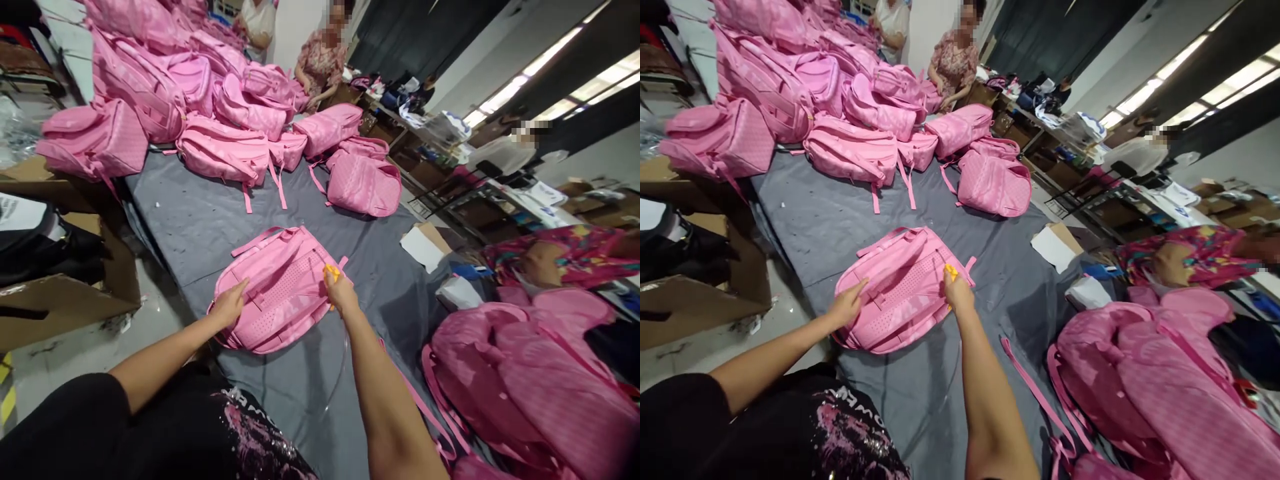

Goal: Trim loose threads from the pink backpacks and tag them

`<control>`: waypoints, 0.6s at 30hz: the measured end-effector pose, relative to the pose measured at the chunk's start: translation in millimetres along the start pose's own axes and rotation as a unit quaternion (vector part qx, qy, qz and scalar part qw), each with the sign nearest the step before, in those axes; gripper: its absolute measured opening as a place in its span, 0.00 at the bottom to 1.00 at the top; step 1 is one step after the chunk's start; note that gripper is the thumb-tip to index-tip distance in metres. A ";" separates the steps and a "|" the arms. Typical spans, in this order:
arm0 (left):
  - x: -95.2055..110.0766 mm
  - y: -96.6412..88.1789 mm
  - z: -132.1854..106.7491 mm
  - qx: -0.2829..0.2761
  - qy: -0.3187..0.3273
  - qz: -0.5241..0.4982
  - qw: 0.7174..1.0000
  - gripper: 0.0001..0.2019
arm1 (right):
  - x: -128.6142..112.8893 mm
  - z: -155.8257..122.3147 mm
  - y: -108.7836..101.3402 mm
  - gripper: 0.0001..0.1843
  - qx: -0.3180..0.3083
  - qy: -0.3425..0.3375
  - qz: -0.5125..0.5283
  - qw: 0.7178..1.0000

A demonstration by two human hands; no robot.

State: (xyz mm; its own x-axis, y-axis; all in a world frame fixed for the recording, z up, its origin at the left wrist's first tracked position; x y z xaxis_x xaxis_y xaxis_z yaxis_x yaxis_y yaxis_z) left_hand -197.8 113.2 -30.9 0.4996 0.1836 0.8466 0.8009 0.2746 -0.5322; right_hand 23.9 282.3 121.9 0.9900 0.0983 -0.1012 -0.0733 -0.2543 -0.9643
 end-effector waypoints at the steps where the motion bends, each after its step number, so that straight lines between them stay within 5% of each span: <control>1: -10.1 -5.8 1.7 -0.002 -0.051 -0.103 0.993 0.25 | -6.2 -3.0 5.4 0.29 -0.014 -0.004 0.003 1.000; 3: -30.7 -10.5 5.3 -0.021 -0.176 -0.259 0.949 0.24 | -21.7 -20.6 30.9 0.26 -0.122 -0.057 0.022 0.991; 6: -45.5 -11.1 13.3 -0.057 -0.285 -0.325 0.900 0.23 | -40.3 -58.2 60.4 0.24 -0.298 -0.138 0.070 0.942; 10: -41.8 -3.0 15.9 -0.062 -0.303 -0.291 0.905 0.22 | -44.2 -52.3 24.5 0.25 -0.164 -0.101 0.065 0.979; 14: -6.4 5.2 7.3 -0.018 -0.123 0.019 0.992 0.26 | -58.0 -55.0 11.9 0.24 -0.224 -0.153 0.034 0.962; 17: 21.7 21.3 0.1 -0.048 0.021 0.231 0.972 0.27 | -39.3 -53.8 -7.4 0.24 -0.120 -0.085 -0.065 0.987; 18: 26.3 24.8 -1.4 -0.066 0.038 0.247 0.966 0.25 | -30.4 -56.6 -7.2 0.23 -0.138 -0.067 -0.080 0.985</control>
State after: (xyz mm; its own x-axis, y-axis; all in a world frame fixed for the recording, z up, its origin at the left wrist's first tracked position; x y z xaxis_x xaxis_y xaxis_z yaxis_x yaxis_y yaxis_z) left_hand -164.3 123.5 -21.9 0.8508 0.1900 0.4899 0.4903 0.0481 -0.8702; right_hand 1.2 226.7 145.8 0.9598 0.2805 -0.0028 0.1361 -0.4744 -0.8697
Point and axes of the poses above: each hand's wrist, its own z-axis towards the middle knuckle, its own y-axis out of the palm, x = y × z, the point moved 7 cm from there along z, towards the middle knuckle
